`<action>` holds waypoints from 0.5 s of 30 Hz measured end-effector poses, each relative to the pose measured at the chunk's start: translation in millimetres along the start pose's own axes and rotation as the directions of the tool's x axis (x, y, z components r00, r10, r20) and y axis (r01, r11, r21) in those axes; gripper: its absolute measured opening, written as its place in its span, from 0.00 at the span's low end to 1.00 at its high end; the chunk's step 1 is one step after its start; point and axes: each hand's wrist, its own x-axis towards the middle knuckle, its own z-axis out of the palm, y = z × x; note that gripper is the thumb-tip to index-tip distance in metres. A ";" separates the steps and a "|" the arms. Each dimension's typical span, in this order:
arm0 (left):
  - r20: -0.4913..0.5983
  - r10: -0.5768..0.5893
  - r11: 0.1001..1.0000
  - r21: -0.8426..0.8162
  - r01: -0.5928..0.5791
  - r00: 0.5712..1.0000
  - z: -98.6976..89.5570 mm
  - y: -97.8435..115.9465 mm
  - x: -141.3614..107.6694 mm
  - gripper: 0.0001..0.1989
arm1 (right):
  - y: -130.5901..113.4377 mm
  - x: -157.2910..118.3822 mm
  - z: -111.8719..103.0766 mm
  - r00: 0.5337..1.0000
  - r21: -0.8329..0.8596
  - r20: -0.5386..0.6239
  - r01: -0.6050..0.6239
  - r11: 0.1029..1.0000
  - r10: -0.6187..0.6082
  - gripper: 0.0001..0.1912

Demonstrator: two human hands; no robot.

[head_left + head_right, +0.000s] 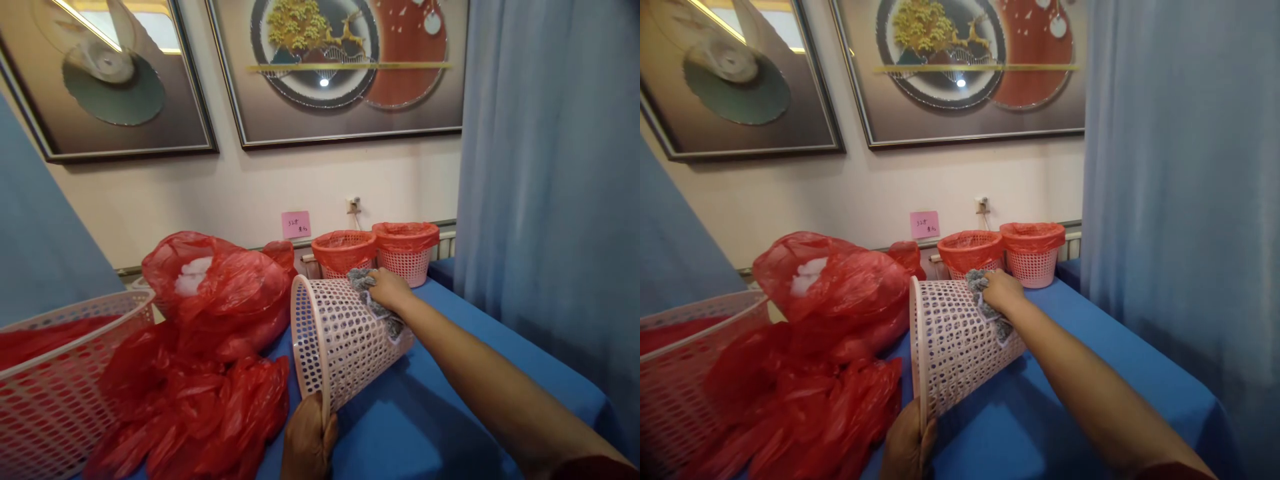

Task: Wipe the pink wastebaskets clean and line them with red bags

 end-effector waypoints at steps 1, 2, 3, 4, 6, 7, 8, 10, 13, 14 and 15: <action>0.019 -0.029 1.000 0.003 0.029 0.999 0.7 -1.9 -0.6 0.17 | 10.4 -2.7 1.1 1.000 -0.016 -0.013 -0.024 1.000 0.024 0.18; 0.038 -0.062 0.998 0.006 0.061 0.997 1.7 -4.3 -1.6 0.16 | 18.8 -9.2 2.6 0.999 -0.030 -0.029 -0.041 0.999 0.040 0.18; 0.053 -0.095 0.995 0.011 0.094 0.994 2.6 -7.0 -2.9 0.16 | 25.5 -19.2 4.7 0.998 -0.041 -0.051 -0.047 0.998 0.045 0.18; 0.065 -0.122 0.992 0.019 0.121 0.990 3.2 -9.6 -4.4 0.15 | 31.0 -32.1 8.1 0.996 -0.046 -0.082 -0.042 0.998 0.038 0.18; 0.115 -0.169 0.985 0.001 0.170 0.979 2.2 -12.1 -5.8 0.14 | 40.3 -63.8 20.5 0.984 -0.041 -0.177 -0.005 0.999 -0.003 0.17; 0.157 -0.204 0.977 -0.033 0.211 0.966 -0.1 -10.7 -4.3 0.14 | 44.6 -81.1 29.9 0.969 -0.025 -0.245 0.029 0.999 -0.035 0.18; 0.207 -0.249 0.959 -0.086 0.271 0.946 -3.7 -7.0 -0.3 0.14 | 48.9 -98.5 41.5 0.946 -0.007 -0.320 0.052 0.999 -0.052 0.20; 0.298 -0.358 0.873 -0.229 0.430 0.885 -14.5 7.2 16.5 0.21 | 56.6 -131.3 68.8 0.899 0.040 -0.431 0.111 0.993 -0.083 0.24; 0.285 -0.477 0.719 -0.416 0.556 0.831 -31.6 35.5 58.9 0.31 | 64.2 -169.3 110.8 0.893 0.124 -0.442 0.155 0.980 -0.085 0.27; 0.255 -0.502 0.706 -0.431 0.562 0.827 -34.8 42.9 73.2 0.30 | 65.9 -177.9 122.7 0.911 0.156 -0.406 0.151 0.976 -0.076 0.28; 0.186 -0.533 0.709 -0.434 0.555 0.826 -36.0 48.0 85.2 0.26 | 67.4 -184.3 132.8 0.931 0.185 -0.359 0.138 0.973 -0.063 0.29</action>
